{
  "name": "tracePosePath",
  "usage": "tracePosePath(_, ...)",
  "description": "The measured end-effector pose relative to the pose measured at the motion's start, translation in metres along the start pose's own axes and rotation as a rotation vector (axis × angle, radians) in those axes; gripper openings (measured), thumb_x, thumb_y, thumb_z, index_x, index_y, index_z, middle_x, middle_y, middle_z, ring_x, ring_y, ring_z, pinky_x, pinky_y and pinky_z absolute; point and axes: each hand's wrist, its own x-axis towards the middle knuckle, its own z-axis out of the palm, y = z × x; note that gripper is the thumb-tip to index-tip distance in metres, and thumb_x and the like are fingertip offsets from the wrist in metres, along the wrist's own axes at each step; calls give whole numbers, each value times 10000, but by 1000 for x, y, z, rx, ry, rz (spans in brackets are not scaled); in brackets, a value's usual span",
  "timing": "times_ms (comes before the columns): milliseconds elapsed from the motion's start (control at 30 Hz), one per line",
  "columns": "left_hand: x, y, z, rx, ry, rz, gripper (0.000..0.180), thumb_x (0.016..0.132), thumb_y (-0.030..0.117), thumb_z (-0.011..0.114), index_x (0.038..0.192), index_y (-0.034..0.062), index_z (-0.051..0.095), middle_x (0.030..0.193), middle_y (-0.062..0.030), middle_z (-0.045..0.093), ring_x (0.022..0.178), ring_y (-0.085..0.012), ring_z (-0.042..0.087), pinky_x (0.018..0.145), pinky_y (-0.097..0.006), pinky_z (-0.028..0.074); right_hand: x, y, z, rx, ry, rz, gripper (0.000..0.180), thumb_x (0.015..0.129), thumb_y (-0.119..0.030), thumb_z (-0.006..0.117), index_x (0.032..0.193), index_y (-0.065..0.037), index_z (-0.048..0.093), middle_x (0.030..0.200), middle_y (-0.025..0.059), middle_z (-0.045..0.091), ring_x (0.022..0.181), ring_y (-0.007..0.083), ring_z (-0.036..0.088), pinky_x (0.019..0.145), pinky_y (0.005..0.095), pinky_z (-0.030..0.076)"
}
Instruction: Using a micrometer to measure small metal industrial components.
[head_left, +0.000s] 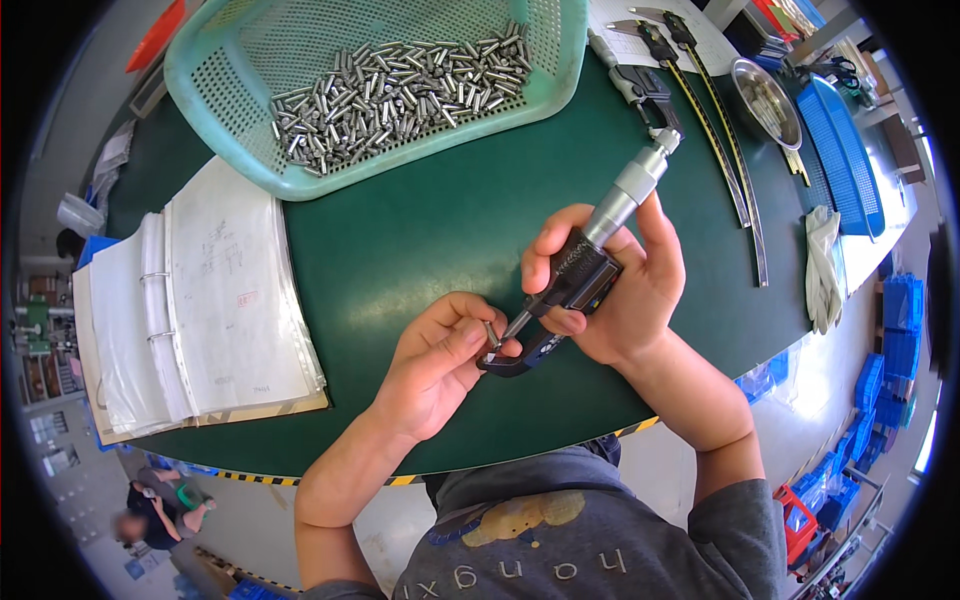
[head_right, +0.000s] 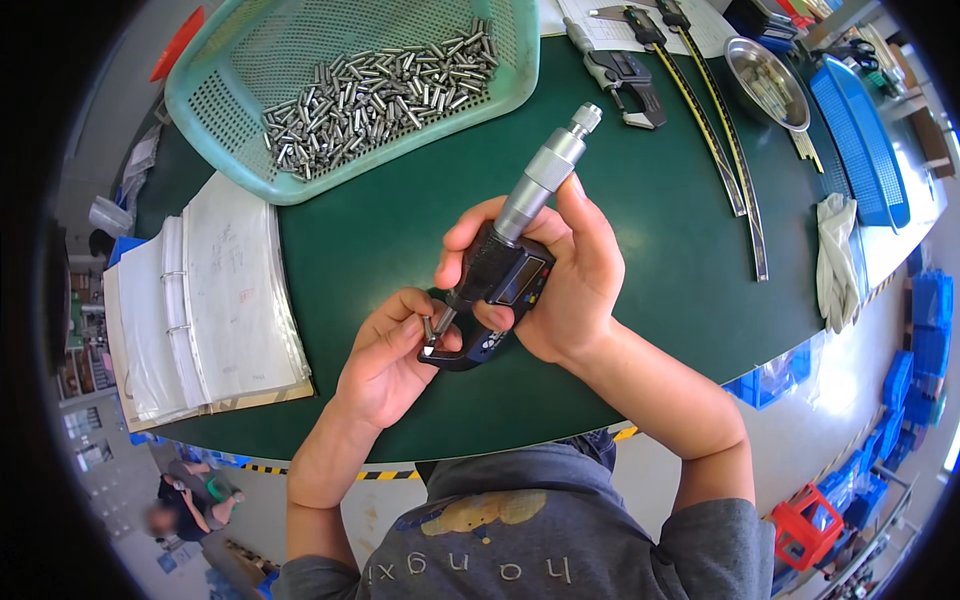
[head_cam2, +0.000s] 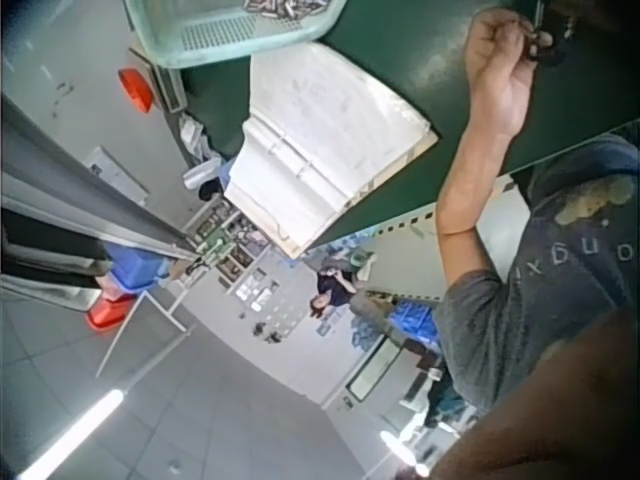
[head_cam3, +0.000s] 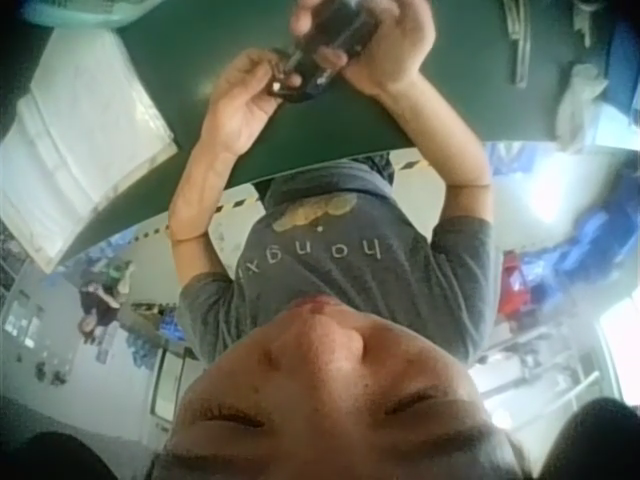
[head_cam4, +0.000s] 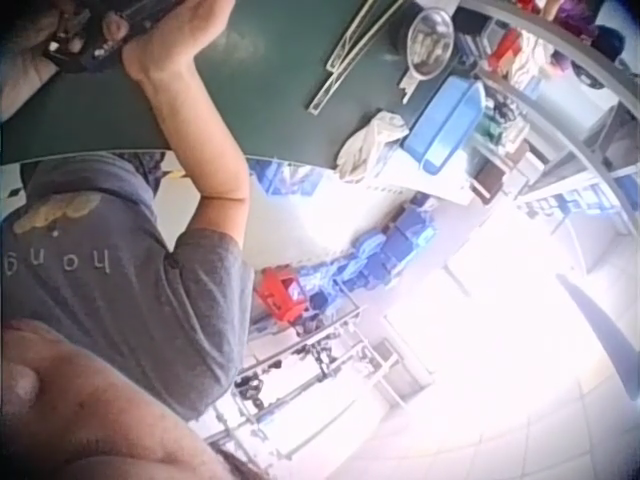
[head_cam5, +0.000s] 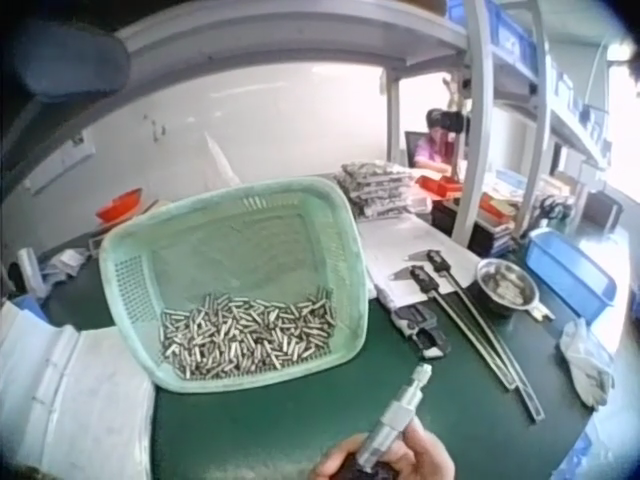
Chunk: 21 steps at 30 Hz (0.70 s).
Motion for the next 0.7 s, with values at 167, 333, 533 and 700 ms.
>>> tracePosePath(167, 0, -2, 1, -16, -11, -27, 163, 850, 145, 470, 957, 22, 457, 909, -60, 514, 865, -171, 546, 776, -283, 404, -1, 3, -4, -17, -8, -29, 698, 784, -625, 254, 814, 8, 547, 686, 165, 570, 416, 140, 453, 351, 201, 330)
tracePosePath(333, 3, -2, 1, -33, -41, -53, 193, 826, 142, 474, 968, 13, 455, 908, -64, 522, 872, -173, 538, 774, -275, 391, -2, 0, -2, -83, 80, 30, 675, 775, -637, 302, 777, -8, 547, 658, 137, 573, 374, 127, 428, 344, 203, 326)
tracePosePath(533, 1, 1, 3, -50, -53, -50, 240, 805, 136, 487, 1004, 9, 443, 918, -80, 532, 880, -168, 534, 776, -271, 390, 1, 2, -6, -36, 26, 48, 686, 808, -616, 212, 814, -11, 535, 689, 171, 571, 378, 136, 415, 337, 210, 329)
tracePosePath(700, 3, -3, 0, -67, -71, -41, 224, 803, 120, 496, 994, 12, 450, 896, -83, 537, 882, -163, 533, 781, -275, 395, 1, 1, -5, -31, 55, 90, 723, 786, -645, 206, 837, -5, 539, 696, 156, 568, 397, 135, 420, 352, 210, 327)
